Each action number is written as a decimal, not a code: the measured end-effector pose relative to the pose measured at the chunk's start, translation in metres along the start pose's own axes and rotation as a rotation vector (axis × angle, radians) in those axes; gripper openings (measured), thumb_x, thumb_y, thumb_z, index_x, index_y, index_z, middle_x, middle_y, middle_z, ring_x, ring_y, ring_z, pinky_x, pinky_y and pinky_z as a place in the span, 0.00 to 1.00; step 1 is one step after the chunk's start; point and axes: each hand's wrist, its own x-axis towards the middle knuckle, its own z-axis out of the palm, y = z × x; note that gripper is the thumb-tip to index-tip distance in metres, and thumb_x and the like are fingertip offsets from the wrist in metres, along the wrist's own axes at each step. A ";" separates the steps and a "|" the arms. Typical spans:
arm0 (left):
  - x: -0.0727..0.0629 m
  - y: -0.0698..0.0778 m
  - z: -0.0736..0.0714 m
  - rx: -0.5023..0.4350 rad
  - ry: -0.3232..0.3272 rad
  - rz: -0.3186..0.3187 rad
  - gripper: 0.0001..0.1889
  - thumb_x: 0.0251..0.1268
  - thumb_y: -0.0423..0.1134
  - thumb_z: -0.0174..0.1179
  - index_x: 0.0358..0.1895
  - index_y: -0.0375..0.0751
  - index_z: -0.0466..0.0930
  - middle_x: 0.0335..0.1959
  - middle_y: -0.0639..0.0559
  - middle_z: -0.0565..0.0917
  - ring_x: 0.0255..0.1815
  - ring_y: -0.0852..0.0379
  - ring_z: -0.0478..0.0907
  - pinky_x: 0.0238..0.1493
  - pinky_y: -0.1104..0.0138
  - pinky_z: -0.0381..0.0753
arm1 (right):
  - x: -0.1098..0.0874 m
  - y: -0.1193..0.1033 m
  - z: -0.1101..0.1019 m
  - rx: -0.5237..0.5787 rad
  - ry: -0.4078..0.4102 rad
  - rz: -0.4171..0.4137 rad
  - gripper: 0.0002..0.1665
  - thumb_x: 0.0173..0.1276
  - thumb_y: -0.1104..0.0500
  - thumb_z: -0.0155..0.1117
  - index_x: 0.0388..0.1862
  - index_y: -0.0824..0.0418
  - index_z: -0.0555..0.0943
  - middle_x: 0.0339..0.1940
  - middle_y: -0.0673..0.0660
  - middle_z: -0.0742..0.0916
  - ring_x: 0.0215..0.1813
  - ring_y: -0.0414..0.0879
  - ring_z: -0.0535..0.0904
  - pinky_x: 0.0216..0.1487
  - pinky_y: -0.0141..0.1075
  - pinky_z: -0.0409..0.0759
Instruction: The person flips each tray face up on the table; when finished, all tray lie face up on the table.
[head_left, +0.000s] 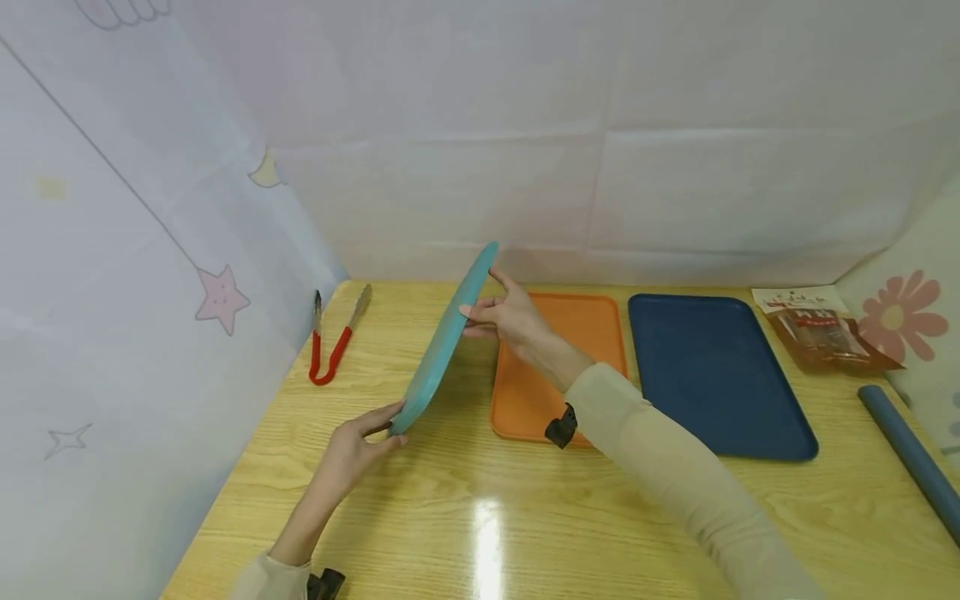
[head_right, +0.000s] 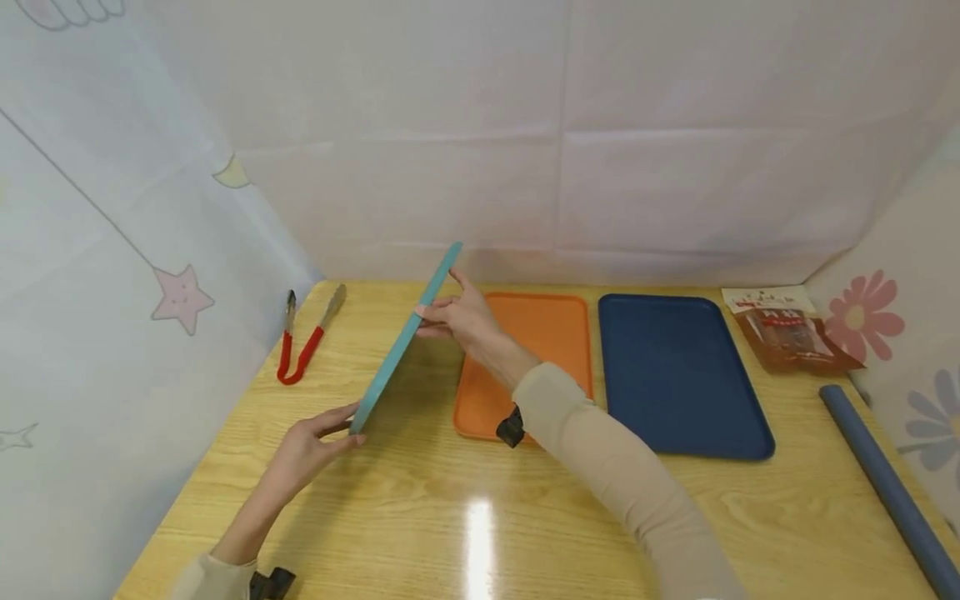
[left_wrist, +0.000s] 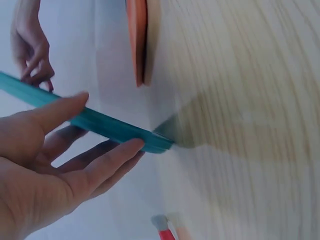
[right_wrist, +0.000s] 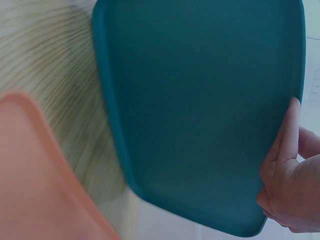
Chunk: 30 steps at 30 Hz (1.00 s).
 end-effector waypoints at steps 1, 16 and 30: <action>-0.002 0.004 0.002 0.008 0.025 0.001 0.28 0.58 0.32 0.68 0.64 0.39 0.75 0.59 0.38 0.78 0.55 0.39 0.78 0.53 0.46 0.76 | 0.000 -0.001 0.002 0.009 0.000 -0.006 0.56 0.62 0.74 0.65 0.79 0.47 0.47 0.36 0.59 0.77 0.33 0.51 0.83 0.44 0.44 0.84; -0.003 0.060 0.008 -0.042 0.364 0.299 0.31 0.57 0.23 0.65 0.67 0.39 0.72 0.48 0.38 0.84 0.46 0.45 0.83 0.29 0.74 0.82 | 0.009 -0.008 0.036 -0.013 0.039 -0.094 0.52 0.62 0.73 0.65 0.79 0.49 0.53 0.37 0.60 0.79 0.33 0.49 0.82 0.41 0.41 0.85; -0.002 0.076 -0.016 -0.088 0.556 0.294 0.26 0.59 0.22 0.63 0.62 0.40 0.77 0.43 0.40 0.86 0.36 0.50 0.84 0.28 0.77 0.80 | 0.018 0.048 0.008 -0.338 0.035 0.021 0.34 0.77 0.56 0.51 0.77 0.63 0.54 0.58 0.68 0.79 0.53 0.60 0.81 0.51 0.48 0.81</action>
